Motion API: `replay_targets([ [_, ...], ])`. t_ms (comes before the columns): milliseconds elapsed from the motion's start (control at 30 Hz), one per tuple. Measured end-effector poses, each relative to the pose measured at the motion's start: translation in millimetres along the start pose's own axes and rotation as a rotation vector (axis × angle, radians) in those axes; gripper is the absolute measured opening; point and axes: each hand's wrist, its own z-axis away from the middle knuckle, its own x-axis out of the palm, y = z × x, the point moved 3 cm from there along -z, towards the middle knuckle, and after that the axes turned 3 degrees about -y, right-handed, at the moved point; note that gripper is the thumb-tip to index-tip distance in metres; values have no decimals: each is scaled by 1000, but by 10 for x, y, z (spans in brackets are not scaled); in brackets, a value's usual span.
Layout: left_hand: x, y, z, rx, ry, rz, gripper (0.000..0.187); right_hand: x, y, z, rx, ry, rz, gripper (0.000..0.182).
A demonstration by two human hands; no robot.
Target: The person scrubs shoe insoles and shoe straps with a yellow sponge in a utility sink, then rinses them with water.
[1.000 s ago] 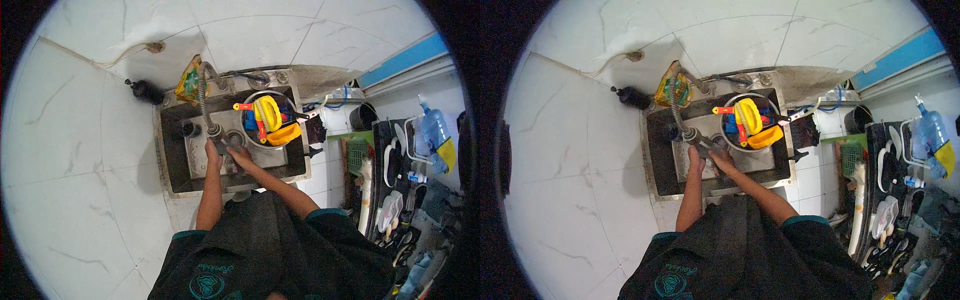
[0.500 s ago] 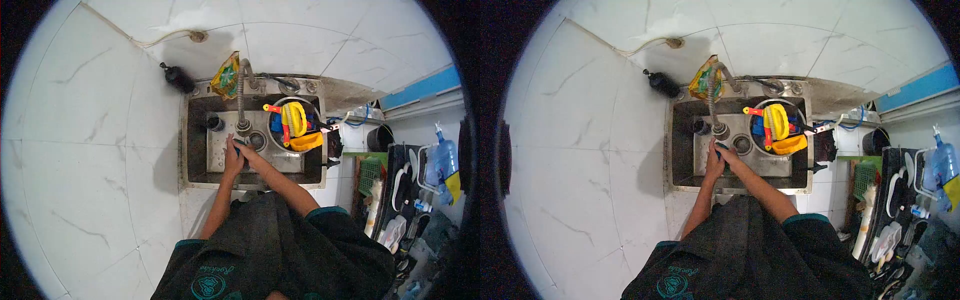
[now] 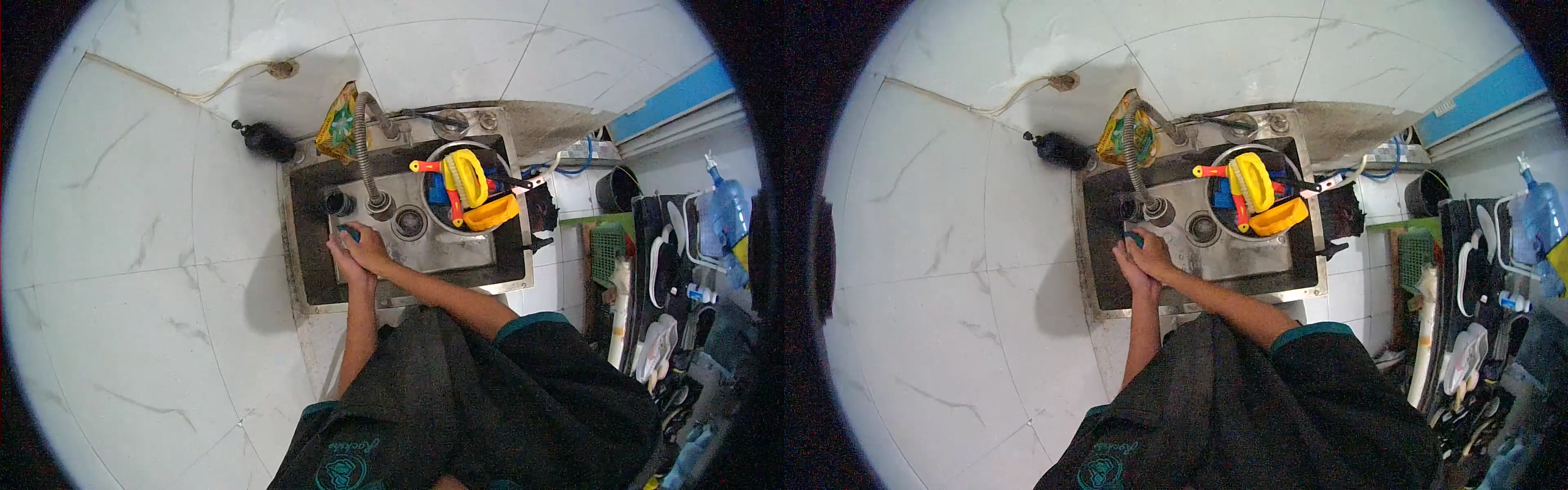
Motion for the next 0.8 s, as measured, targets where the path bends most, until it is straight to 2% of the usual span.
replay_targets([
  [67, -362, -182, -267, -119, -81, 11, 69, -31, -238, 50, -93, -19, 79, 46],
  [167, 274, 94, 166, -339, -205, 159, 74, 0, -363, 66, -82, -112, 231, 46],
  [233, 236, 61, 88, -316, -182, 217, 76, 11, -411, 70, -54, -120, 287, 47],
  [333, 138, 6, -85, -311, -186, 262, 77, 8, -391, 48, 28, -24, 289, 47],
  [467, -153, -244, -400, -437, -286, 263, 76, 81, -50, -66, 29, 57, 179, 47],
  [567, -313, -541, -537, -521, -351, 276, 76, -48, 36, -81, 194, 103, 334, 47],
  [667, -171, -747, -477, -521, -286, 246, 75, -170, 242, -119, 313, -4, 609, 46],
  [700, -121, -812, -448, -515, -269, 237, 75, -292, 197, -64, 261, 159, 474, 41],
  [800, 8, -914, -408, -494, -229, 207, 75, -469, 321, -38, 137, 217, 237, 41],
])
